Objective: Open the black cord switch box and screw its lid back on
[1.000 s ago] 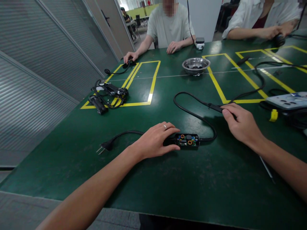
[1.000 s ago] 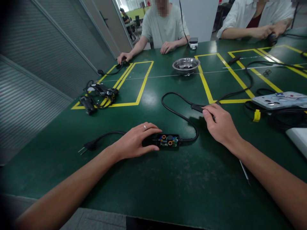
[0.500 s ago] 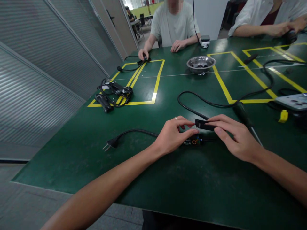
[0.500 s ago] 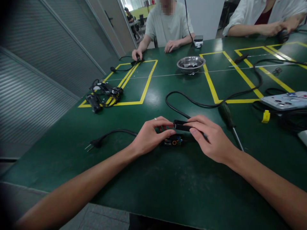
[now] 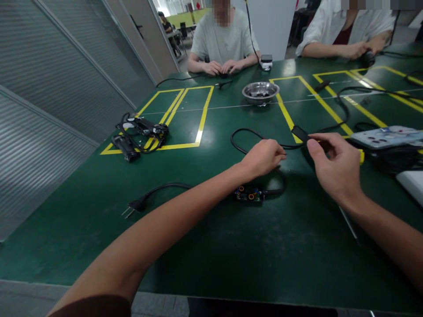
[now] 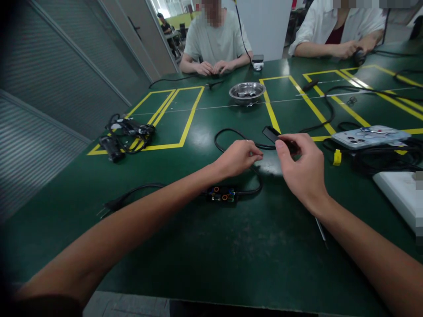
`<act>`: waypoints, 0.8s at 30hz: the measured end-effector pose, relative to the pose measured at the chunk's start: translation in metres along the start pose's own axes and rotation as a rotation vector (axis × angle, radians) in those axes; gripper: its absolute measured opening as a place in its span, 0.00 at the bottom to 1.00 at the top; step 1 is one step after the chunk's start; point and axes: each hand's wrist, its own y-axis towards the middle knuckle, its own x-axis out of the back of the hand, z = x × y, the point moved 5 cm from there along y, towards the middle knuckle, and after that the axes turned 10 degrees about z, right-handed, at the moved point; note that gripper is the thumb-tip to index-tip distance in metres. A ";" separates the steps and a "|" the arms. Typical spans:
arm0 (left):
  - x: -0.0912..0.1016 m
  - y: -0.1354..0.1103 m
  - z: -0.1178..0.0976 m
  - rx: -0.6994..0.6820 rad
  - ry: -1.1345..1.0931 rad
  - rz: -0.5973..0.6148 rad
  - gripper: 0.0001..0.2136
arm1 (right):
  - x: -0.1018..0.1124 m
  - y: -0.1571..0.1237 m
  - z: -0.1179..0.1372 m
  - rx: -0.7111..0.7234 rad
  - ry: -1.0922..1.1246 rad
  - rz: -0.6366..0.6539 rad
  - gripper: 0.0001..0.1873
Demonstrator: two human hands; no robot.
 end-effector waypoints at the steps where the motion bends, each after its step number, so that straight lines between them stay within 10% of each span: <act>1: -0.005 0.007 0.000 -0.018 0.005 0.037 0.10 | 0.000 0.001 -0.003 -0.024 0.025 -0.018 0.16; 7: -0.011 0.013 -0.002 -0.079 0.024 0.240 0.15 | -0.006 -0.001 -0.009 -0.151 0.269 -0.038 0.31; 13: 0.036 -0.079 -0.004 -0.077 -0.062 0.088 0.15 | -0.006 -0.005 -0.008 -0.232 0.487 -0.059 0.32; 17: 0.032 -0.149 0.007 0.034 -0.083 0.075 0.24 | -0.019 -0.010 -0.011 -0.248 0.594 0.003 0.29; 24: 0.002 -0.163 0.013 -0.003 0.045 0.056 0.23 | -0.034 -0.033 0.020 -0.070 0.468 0.303 0.28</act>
